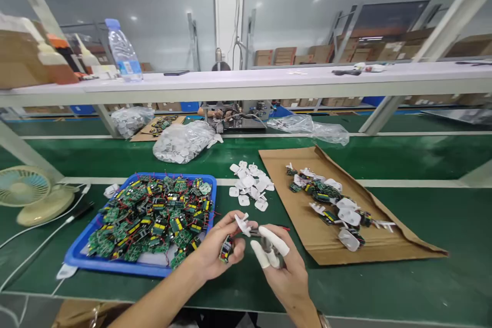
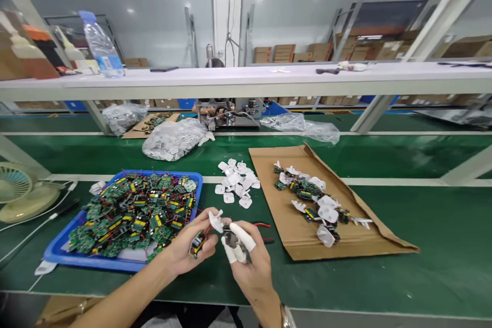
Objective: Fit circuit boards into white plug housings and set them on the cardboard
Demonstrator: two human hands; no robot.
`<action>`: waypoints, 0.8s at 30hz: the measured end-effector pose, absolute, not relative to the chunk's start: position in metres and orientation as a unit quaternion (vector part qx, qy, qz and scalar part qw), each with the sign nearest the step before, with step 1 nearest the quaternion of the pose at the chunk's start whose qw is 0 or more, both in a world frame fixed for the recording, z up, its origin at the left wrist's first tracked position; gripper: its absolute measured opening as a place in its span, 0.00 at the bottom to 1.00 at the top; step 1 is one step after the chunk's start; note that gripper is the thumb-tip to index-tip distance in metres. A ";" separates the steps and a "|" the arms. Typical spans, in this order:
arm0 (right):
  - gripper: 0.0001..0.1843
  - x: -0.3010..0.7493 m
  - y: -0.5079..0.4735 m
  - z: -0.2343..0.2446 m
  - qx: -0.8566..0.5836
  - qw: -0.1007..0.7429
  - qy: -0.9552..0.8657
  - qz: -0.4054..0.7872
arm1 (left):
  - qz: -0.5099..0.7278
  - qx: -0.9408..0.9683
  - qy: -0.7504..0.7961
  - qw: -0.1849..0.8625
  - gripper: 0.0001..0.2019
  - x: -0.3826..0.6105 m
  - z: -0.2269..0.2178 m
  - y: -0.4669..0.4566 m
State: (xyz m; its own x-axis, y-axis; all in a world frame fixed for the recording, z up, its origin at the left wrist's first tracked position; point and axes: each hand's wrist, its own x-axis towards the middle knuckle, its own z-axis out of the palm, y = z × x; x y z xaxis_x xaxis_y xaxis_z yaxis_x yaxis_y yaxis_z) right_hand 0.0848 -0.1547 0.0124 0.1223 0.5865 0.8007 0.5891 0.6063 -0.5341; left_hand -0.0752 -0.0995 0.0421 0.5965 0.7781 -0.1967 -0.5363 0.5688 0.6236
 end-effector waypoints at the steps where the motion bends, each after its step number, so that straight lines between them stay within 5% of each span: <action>1: 0.19 0.078 -0.151 0.018 -0.427 0.600 -0.676 0.002 | 0.388 0.248 0.239 0.855 0.18 -0.079 0.040 -0.103; 5: 0.19 0.056 -0.139 0.029 -0.394 0.580 -0.713 0.009 | 0.402 0.254 0.282 0.833 0.25 -0.096 0.037 -0.109; 15: 0.16 0.022 -0.132 0.035 -0.381 0.541 -0.749 0.029 | 0.488 0.203 0.246 0.812 0.19 -0.131 0.038 -0.113; 24: 0.16 0.013 -0.122 0.032 -0.393 0.520 -0.758 0.016 | 0.481 0.194 0.247 0.819 0.24 -0.142 0.035 -0.113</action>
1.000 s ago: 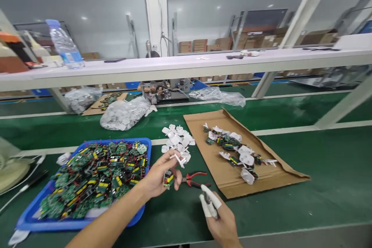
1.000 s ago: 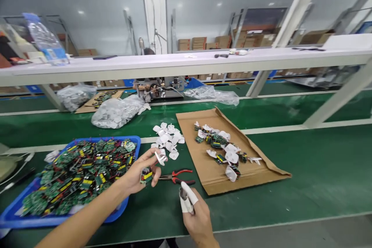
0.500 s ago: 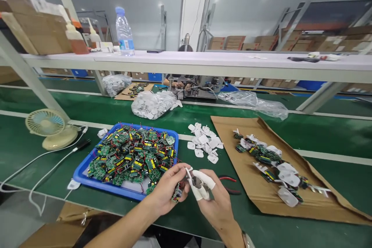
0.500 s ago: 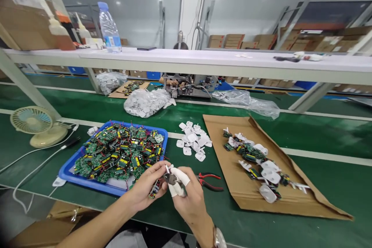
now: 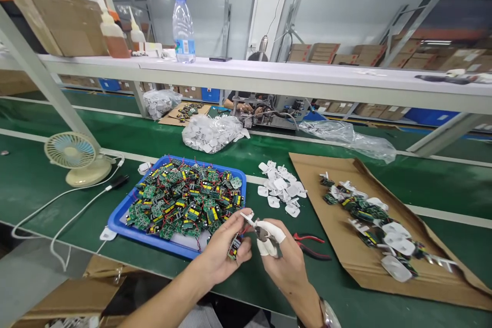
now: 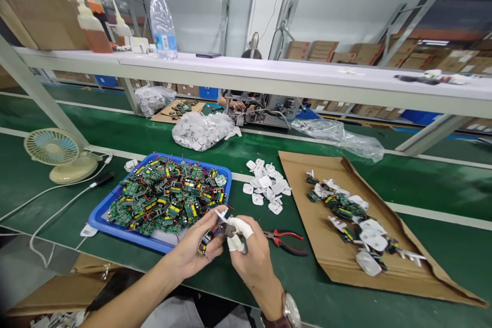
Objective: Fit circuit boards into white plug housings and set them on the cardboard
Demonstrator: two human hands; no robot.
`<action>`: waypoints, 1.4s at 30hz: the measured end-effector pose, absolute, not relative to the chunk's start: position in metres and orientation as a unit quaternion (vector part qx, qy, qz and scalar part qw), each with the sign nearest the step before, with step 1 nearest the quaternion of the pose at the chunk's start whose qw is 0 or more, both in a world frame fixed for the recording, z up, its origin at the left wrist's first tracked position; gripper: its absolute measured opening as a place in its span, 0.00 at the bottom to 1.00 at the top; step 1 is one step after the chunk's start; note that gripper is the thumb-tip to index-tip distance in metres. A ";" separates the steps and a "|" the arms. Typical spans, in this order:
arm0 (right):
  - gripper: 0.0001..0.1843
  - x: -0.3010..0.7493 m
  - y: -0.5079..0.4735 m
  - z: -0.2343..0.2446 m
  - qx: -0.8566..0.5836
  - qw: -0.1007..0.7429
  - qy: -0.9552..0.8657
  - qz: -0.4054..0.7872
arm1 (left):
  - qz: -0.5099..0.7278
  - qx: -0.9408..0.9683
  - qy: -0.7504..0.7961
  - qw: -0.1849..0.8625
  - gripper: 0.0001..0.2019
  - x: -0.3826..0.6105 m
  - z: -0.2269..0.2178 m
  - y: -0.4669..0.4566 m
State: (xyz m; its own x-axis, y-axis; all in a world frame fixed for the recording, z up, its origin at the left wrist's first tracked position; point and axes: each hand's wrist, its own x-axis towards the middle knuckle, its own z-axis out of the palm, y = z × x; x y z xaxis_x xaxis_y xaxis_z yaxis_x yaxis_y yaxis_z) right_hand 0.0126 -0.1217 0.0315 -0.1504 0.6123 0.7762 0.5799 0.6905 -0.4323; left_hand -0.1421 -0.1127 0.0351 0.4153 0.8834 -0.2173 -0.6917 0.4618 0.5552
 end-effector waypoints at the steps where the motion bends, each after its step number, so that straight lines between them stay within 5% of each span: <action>1: 0.17 0.012 -0.121 0.031 -0.394 0.519 -0.758 0.010 | 0.476 0.199 0.255 0.818 0.26 -0.143 0.036 -0.113; 6: 0.18 0.015 -0.115 0.033 -0.397 0.511 -0.762 -0.025 | 0.497 0.261 0.356 0.747 0.33 -0.142 0.033 -0.115; 14: 0.18 0.018 -0.117 0.033 -0.380 0.432 -0.803 -0.156 | 0.388 0.467 0.413 0.679 0.19 -0.157 0.029 -0.111; 23: 0.14 0.016 -0.130 0.043 -0.356 0.410 -0.818 -0.192 | 0.417 0.683 0.443 0.404 0.09 -0.171 0.044 -0.122; 27: 0.12 0.017 -0.132 0.042 -0.355 0.411 -0.819 -0.183 | 0.402 0.675 0.438 0.437 0.09 -0.169 0.049 -0.127; 33: 0.16 0.020 -0.124 0.035 -0.375 0.493 -0.784 -0.030 | 0.444 0.521 0.331 0.649 0.16 -0.162 0.047 -0.123; 37: 0.18 0.030 -0.127 0.038 -0.406 0.487 -0.771 0.068 | 0.482 0.509 0.370 0.609 0.21 -0.163 0.045 -0.120; 42: 0.21 0.041 -0.138 0.037 -0.438 0.431 -0.788 0.048 | 0.507 0.523 0.419 0.541 0.20 -0.168 0.042 -0.121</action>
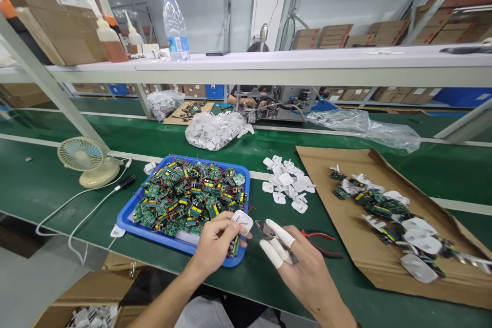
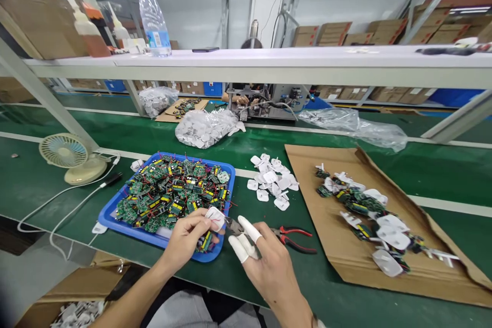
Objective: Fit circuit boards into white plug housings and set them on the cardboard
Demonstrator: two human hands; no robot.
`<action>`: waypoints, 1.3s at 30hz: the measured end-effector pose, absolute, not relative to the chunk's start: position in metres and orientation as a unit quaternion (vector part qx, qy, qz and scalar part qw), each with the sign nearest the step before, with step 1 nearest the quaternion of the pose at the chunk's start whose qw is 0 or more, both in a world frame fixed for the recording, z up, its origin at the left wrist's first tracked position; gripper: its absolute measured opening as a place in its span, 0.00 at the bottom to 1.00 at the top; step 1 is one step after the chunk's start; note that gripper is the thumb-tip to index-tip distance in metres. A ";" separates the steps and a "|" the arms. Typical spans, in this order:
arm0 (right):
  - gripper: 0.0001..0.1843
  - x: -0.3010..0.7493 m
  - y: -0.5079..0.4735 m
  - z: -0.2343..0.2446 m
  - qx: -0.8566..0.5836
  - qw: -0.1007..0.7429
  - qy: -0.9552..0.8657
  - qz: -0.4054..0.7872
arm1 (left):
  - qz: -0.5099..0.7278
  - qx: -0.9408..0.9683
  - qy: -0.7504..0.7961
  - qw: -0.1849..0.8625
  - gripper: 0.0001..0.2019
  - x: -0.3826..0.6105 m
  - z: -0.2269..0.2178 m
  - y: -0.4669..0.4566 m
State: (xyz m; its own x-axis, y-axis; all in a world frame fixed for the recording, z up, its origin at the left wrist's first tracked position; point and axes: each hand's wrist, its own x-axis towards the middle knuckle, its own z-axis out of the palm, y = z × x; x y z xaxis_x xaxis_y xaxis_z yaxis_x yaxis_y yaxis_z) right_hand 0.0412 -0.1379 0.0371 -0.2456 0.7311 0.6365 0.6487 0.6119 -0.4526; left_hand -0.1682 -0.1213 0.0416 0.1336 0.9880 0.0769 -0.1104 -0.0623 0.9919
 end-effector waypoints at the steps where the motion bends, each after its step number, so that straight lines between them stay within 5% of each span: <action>1: 0.21 0.042 -0.140 0.036 -0.443 0.422 -0.790 0.039 | 0.509 0.525 0.422 0.537 0.20 -0.169 0.041 -0.122; 7: 0.07 0.042 -0.144 0.040 -0.465 0.357 -0.805 -0.090 | 0.507 0.562 0.437 0.487 0.20 -0.170 0.039 -0.127; 13: 0.13 0.036 -0.146 0.047 -0.511 0.284 -0.780 -0.224 | 0.496 0.583 0.444 0.466 0.19 -0.166 0.042 -0.135; 23: 0.10 0.035 -0.142 0.050 -0.482 0.248 -0.801 -0.255 | 0.462 0.648 0.471 0.381 0.19 -0.167 0.040 -0.140; 34: 0.12 0.048 -0.132 0.034 -0.431 0.291 -0.839 -0.159 | 0.422 0.715 0.437 0.345 0.14 -0.173 0.049 -0.142; 39: 0.13 0.050 -0.129 0.027 -0.430 0.314 -0.846 0.028 | 0.402 0.747 0.414 0.330 0.13 -0.178 0.047 -0.140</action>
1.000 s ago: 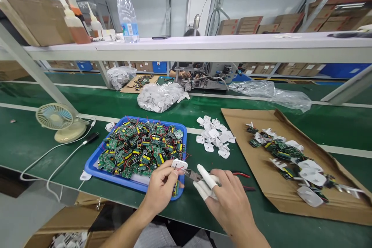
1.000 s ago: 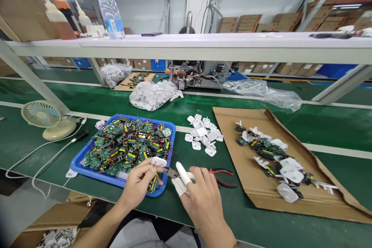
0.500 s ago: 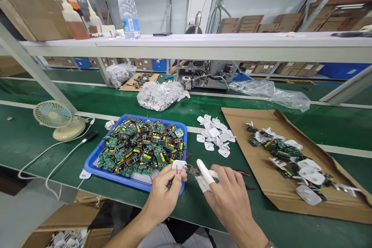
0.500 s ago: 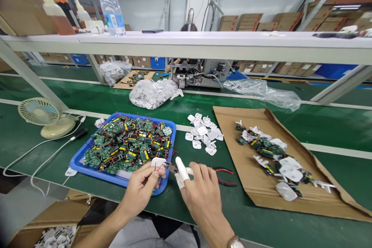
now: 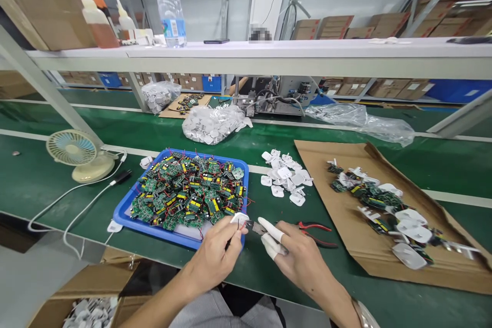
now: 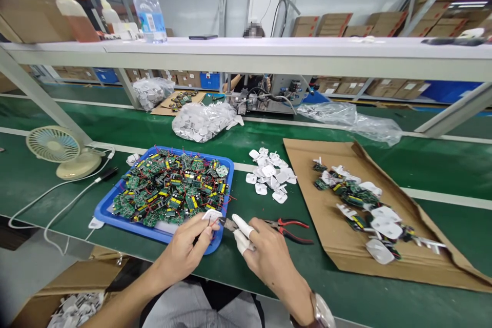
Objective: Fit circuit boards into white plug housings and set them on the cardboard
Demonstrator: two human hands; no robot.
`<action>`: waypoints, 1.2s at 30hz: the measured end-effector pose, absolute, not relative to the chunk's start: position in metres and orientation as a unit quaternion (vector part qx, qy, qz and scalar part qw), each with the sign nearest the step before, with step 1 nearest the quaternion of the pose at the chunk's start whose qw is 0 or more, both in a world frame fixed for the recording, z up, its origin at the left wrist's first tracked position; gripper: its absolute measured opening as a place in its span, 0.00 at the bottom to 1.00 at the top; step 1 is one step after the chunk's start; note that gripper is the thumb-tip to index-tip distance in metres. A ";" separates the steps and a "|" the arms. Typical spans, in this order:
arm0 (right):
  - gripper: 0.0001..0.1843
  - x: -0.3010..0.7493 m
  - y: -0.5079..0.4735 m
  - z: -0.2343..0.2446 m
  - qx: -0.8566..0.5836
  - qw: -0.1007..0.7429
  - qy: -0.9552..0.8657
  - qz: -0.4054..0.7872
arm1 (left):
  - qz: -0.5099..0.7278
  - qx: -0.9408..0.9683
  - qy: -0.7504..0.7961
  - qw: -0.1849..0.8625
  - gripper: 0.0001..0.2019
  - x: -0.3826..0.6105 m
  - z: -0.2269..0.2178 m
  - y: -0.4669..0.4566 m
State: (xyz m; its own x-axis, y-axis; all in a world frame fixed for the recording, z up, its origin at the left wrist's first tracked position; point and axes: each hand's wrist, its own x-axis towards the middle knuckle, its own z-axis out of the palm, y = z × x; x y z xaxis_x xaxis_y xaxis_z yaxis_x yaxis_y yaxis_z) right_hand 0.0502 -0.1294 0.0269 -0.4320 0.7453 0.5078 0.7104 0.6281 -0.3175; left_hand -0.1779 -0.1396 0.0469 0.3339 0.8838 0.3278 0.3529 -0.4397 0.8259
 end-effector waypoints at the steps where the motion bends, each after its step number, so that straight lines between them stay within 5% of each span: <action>1: 0.14 0.049 -0.130 0.028 -0.434 0.322 -0.837 0.087 | 0.397 0.746 0.417 0.334 0.14 -0.178 0.045 -0.138; 4: 0.17 0.044 -0.135 0.035 -0.448 0.374 -0.792 0.182 | 0.384 0.732 0.439 0.352 0.16 -0.179 0.038 -0.134; 10: 0.22 0.044 -0.143 0.043 -0.446 0.391 -0.791 0.151 | 0.397 0.698 0.445 0.397 0.20 -0.182 0.032 -0.131; 17: 0.05 0.046 -0.143 0.041 -0.445 0.356 -0.817 -0.089 | 0.408 0.673 0.452 0.420 0.24 -0.180 0.038 -0.135; 24: 0.10 0.038 -0.146 0.051 -0.446 0.269 -0.820 -0.239 | 0.414 0.681 0.451 0.403 0.22 -0.169 0.050 -0.143; 36: 0.13 0.032 -0.151 0.049 -0.432 0.255 -0.815 -0.290 | 0.385 0.720 0.465 0.341 0.17 -0.161 0.055 -0.149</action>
State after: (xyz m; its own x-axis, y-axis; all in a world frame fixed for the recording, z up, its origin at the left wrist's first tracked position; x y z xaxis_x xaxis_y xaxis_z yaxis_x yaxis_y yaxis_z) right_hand 0.0319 -0.1508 0.0488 -0.4968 0.5565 0.6659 0.8521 0.4582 0.2528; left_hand -0.1607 -0.1489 0.0548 0.2699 0.9330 0.2381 0.4080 -0.3348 0.8494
